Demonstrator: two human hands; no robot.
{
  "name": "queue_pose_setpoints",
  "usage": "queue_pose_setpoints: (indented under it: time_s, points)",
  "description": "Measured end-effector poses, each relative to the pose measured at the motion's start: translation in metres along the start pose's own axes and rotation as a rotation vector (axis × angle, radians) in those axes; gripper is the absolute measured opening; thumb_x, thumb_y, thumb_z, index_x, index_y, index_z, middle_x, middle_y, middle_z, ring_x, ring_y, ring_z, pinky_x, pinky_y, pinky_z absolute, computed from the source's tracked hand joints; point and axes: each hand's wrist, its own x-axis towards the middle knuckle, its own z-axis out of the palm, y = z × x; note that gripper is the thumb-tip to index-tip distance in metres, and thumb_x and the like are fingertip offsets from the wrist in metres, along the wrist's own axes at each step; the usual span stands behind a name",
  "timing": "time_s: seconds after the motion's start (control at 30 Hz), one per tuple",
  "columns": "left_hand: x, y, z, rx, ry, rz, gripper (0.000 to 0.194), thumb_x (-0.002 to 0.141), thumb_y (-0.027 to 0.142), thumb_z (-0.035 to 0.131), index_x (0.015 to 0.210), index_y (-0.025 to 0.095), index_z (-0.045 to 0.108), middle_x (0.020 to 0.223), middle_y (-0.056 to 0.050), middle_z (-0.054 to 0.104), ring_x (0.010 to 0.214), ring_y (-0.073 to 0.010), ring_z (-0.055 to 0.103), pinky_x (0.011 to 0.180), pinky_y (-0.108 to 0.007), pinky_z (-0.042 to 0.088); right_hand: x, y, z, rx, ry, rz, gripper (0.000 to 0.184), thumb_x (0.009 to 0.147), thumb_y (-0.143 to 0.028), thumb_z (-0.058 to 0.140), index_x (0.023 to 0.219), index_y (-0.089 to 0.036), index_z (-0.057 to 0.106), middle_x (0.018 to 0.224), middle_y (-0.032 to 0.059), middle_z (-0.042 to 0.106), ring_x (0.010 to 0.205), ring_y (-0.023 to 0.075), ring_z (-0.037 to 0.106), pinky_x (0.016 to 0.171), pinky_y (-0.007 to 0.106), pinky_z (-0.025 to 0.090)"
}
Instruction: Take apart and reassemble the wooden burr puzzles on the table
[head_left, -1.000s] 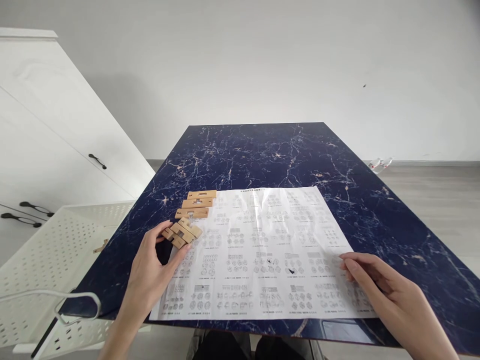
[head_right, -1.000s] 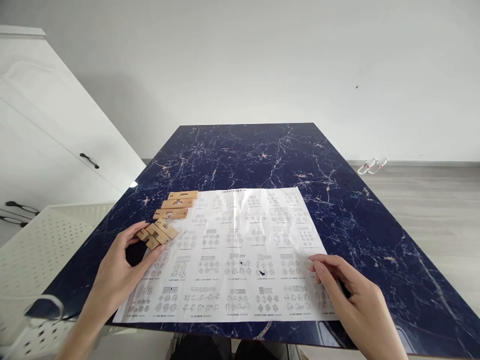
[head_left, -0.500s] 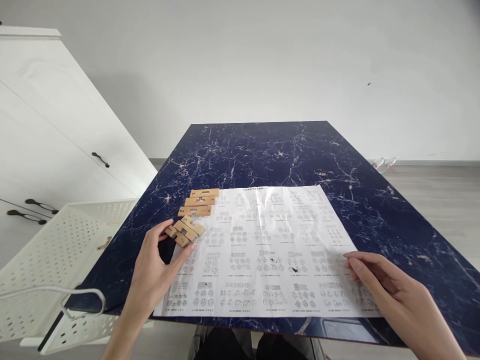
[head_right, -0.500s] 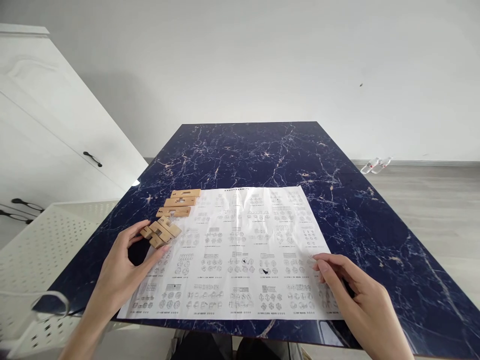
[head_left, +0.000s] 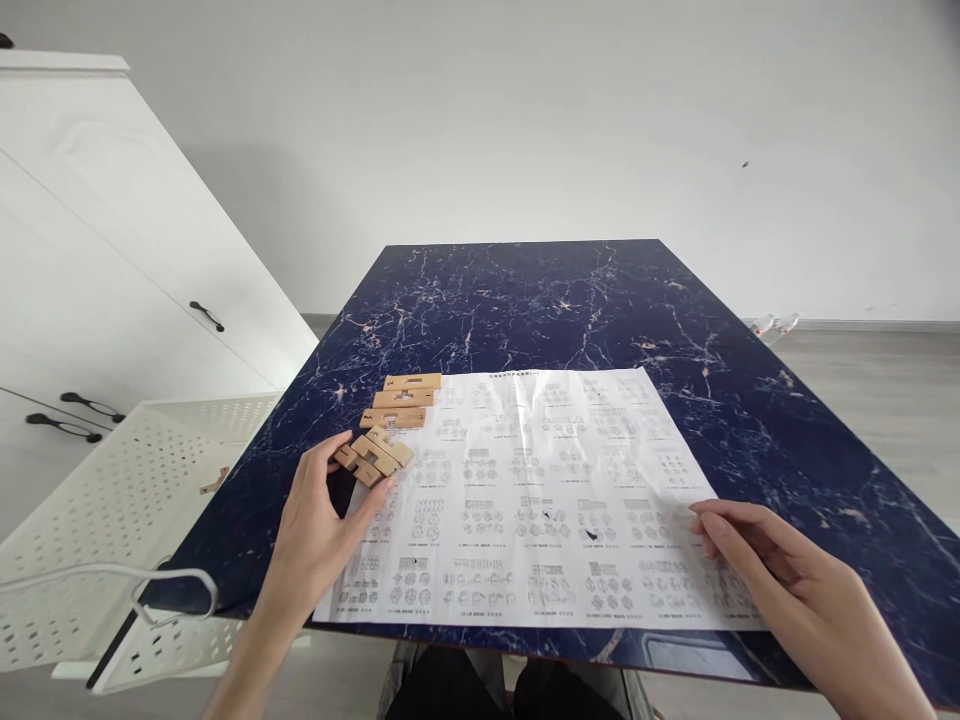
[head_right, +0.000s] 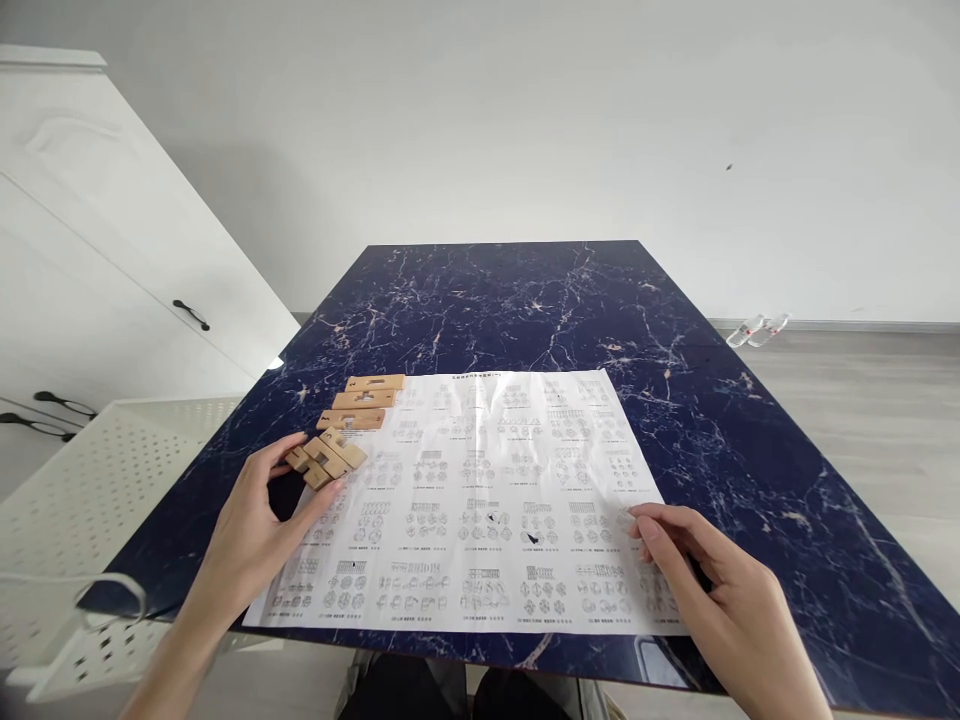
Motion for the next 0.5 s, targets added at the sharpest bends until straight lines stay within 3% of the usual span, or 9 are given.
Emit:
queue_pose_setpoints:
  time_s: [0.5]
  points:
    - [0.0004, 0.0003, -0.0003, -0.006, -0.008, -0.022, 0.079, 0.089, 0.071, 0.071, 0.153, 0.028, 0.051, 0.155, -0.013, 0.061, 0.133, -0.0398, 0.064, 0.111, -0.059, 0.055, -0.0006, -0.0005, -0.0001, 0.019, -0.021, 0.023, 0.043, 0.092, -0.066, 0.068, 0.108, -0.027, 0.081, 0.093, 0.0045, 0.081, 0.092, 0.027, 0.076, 0.076, 0.031, 0.058]
